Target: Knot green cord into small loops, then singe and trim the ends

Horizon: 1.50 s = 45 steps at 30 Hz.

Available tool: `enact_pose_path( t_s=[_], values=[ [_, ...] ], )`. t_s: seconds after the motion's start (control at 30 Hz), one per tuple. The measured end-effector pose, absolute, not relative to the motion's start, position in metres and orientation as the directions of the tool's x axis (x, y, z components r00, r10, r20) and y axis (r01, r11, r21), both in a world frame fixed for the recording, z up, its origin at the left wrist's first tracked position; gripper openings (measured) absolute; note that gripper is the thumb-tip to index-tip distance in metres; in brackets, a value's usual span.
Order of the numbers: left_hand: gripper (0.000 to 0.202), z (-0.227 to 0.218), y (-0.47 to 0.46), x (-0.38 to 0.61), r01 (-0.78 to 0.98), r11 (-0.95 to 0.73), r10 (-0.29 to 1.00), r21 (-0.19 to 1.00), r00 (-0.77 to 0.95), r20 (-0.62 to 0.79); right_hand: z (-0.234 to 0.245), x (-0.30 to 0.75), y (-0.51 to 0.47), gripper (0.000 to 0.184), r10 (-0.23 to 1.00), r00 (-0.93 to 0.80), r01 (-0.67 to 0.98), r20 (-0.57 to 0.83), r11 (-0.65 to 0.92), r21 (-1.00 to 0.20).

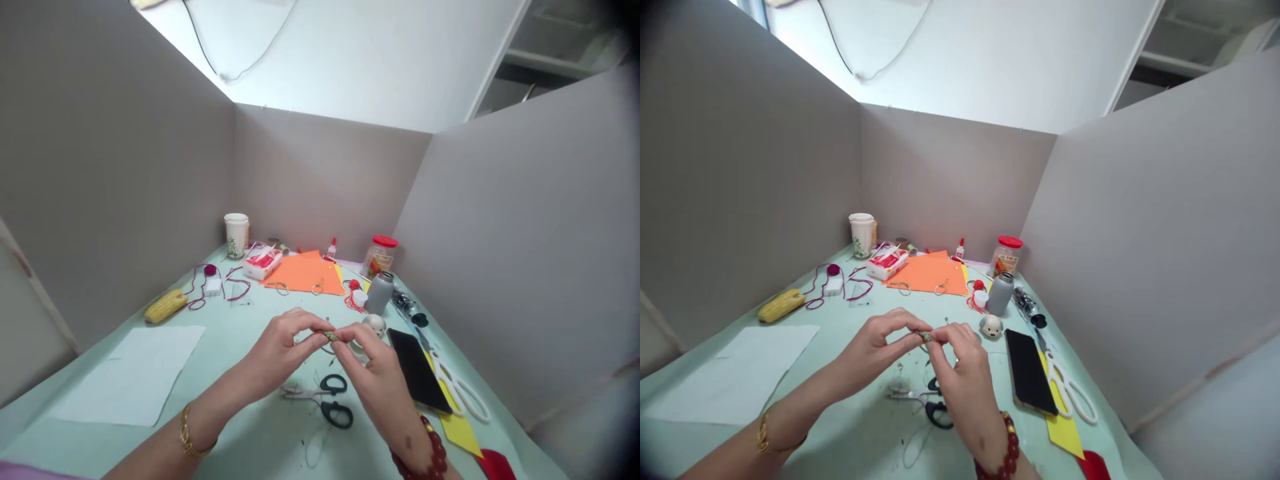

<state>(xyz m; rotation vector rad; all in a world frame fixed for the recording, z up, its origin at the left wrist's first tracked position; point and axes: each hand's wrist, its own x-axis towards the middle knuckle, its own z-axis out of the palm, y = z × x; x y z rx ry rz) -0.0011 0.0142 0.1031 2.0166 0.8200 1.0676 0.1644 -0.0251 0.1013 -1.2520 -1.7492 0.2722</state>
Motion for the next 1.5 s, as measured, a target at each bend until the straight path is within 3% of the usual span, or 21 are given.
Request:
enact_pose_path(
  t_s=[0.17,0.6,0.73,0.9,1.07,1.33,1.5],
  values=[
    [0.014,0.100,0.015,-0.002,0.216,-0.542,0.801,0.812,0.424,0.423,0.097,0.167,-0.024,0.010,0.762,-0.083,0.656,0.642,0.527,-0.540],
    [0.007,0.093,0.011,0.006,0.239,-0.601,0.776,0.763,0.404,0.485,0.097,0.170,-0.024,0.013,0.701,-0.122,0.685,0.703,0.572,-0.451],
    [0.009,0.091,0.013,0.007,0.235,-0.635,0.752,0.736,0.403,0.521,0.099,0.172,-0.026,0.012,0.756,-0.094,0.659,0.648,0.535,-0.529],
    [0.005,0.091,0.015,0.006,0.251,-0.640,0.750,0.726,0.411,0.519,0.104,0.175,-0.025,0.013,0.908,-0.019,0.586,0.419,0.350,-0.731],
    [0.005,0.093,0.011,0.008,0.242,-0.602,0.776,0.761,0.404,0.485,0.107,0.176,-0.022,0.016,0.969,-0.012,0.419,0.247,0.229,-0.879],
    [0.011,0.096,0.009,0.010,0.219,-0.571,0.788,0.791,0.418,0.452,0.107,0.176,-0.021,0.016,0.977,-0.016,0.335,0.212,0.205,-0.920],
    [0.015,0.101,0.008,0.008,0.197,-0.482,0.817,0.854,0.452,0.357,0.105,0.176,-0.019,0.017,0.978,-0.009,0.341,0.206,0.197,-0.919]
  ],
)
